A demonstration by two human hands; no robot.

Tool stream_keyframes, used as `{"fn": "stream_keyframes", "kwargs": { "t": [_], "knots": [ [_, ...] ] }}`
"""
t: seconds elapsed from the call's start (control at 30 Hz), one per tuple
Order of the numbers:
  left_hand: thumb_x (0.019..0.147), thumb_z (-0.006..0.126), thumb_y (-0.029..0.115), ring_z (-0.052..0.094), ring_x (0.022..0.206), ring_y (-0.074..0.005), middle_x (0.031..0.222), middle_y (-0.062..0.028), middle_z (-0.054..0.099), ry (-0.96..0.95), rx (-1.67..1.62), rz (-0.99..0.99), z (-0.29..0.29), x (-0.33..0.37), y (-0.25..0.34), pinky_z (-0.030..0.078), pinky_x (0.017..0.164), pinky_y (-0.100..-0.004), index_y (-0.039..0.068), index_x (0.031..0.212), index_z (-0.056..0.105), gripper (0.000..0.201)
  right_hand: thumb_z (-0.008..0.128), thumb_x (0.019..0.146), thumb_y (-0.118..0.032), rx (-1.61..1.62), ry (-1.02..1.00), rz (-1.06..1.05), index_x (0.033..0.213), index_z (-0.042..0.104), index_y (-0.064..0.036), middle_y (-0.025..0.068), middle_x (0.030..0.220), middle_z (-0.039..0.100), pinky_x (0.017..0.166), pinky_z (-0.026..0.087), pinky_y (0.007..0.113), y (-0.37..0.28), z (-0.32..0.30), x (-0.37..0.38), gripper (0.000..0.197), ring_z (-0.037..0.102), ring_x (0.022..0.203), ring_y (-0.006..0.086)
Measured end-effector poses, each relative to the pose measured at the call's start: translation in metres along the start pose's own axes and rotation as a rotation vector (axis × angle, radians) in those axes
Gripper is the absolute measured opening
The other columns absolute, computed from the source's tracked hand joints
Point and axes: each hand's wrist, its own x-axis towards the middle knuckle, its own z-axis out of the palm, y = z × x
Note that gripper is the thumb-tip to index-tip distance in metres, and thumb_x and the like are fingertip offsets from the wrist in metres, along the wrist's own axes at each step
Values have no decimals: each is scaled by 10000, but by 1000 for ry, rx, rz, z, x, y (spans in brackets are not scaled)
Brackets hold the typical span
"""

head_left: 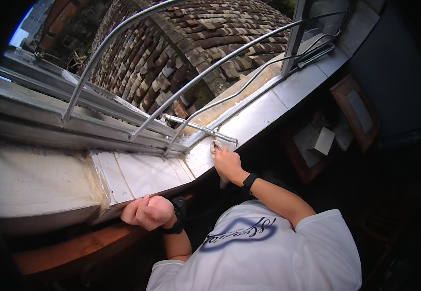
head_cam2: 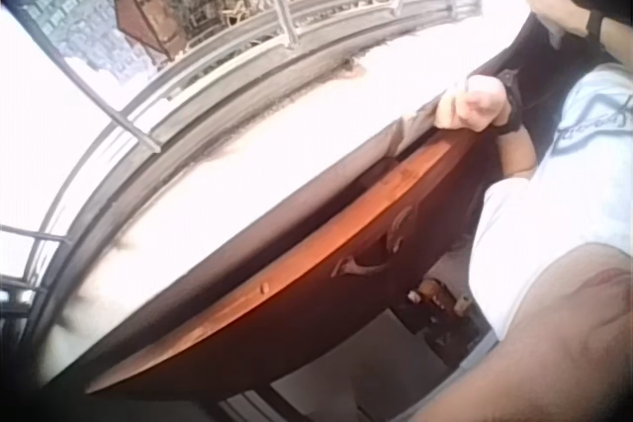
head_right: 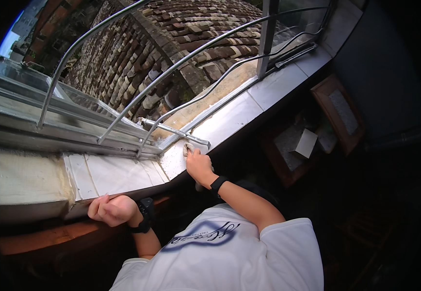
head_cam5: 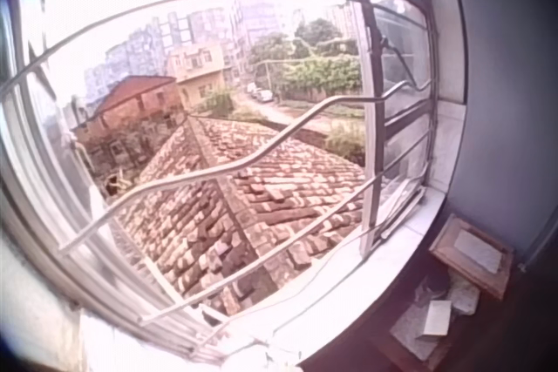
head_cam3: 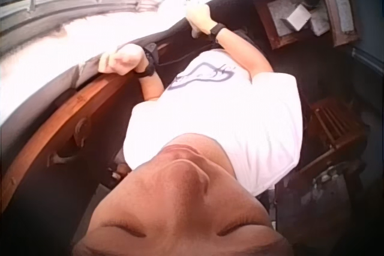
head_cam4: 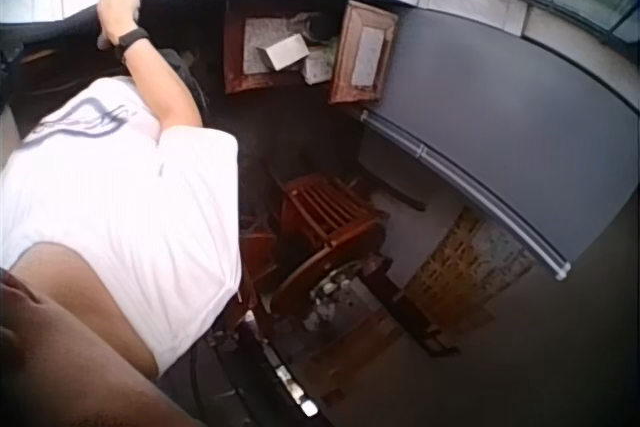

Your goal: The person wipes the white window frame and the metal security bars with a cloth.

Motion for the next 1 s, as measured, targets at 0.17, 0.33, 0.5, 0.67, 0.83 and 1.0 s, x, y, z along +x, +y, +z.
{"fn": "stream_keyframes", "kwargs": {
  "t": [0.17,0.33,0.5,0.67,0.83,1.0],
  "knots": [
    [764,415,149,427,648,-188,661,-77,478,-60,30,57,1,0,2,331,650,-293,41,577,512,236,514,719,-144,105,-26,-307,721,618,-33,108,666,511,389,408,305,-49,22,-10,152,527,527,210],
    [769,423,143,428,681,-190,662,-73,487,-123,52,89,-3,1,1,330,653,-288,48,613,543,219,521,715,-176,121,-61,-401,745,605,-65,85,597,497,373,368,323,-35,28,19,143,497,493,192],
    [764,428,145,428,686,-190,660,-68,493,-120,65,109,-1,3,3,327,653,-282,47,605,547,221,512,733,-164,6,-62,-154,753,609,-53,87,662,534,385,384,307,-22,8,43,149,533,534,189],
    [744,445,144,421,696,-185,654,-49,498,-186,165,70,3,5,10,316,659,-265,45,598,559,210,517,708,-161,73,-2,-380,717,621,-62,86,620,523,360,366,293,-54,29,2,144,500,516,179],
    [735,452,145,419,700,-178,637,-46,494,-192,129,70,1,6,10,314,657,-263,48,584,554,206,515,723,-182,98,-27,-169,840,597,-35,121,669,511,362,414,318,-29,21,10,206,529,461,216],
    [734,451,145,418,699,-177,628,-48,493,-203,116,93,1,7,11,315,654,-260,44,578,547,209,500,737,-124,42,-23,17,908,592,-9,106,704,515,382,443,301,7,-4,15,226,529,512,187]
  ]
}}
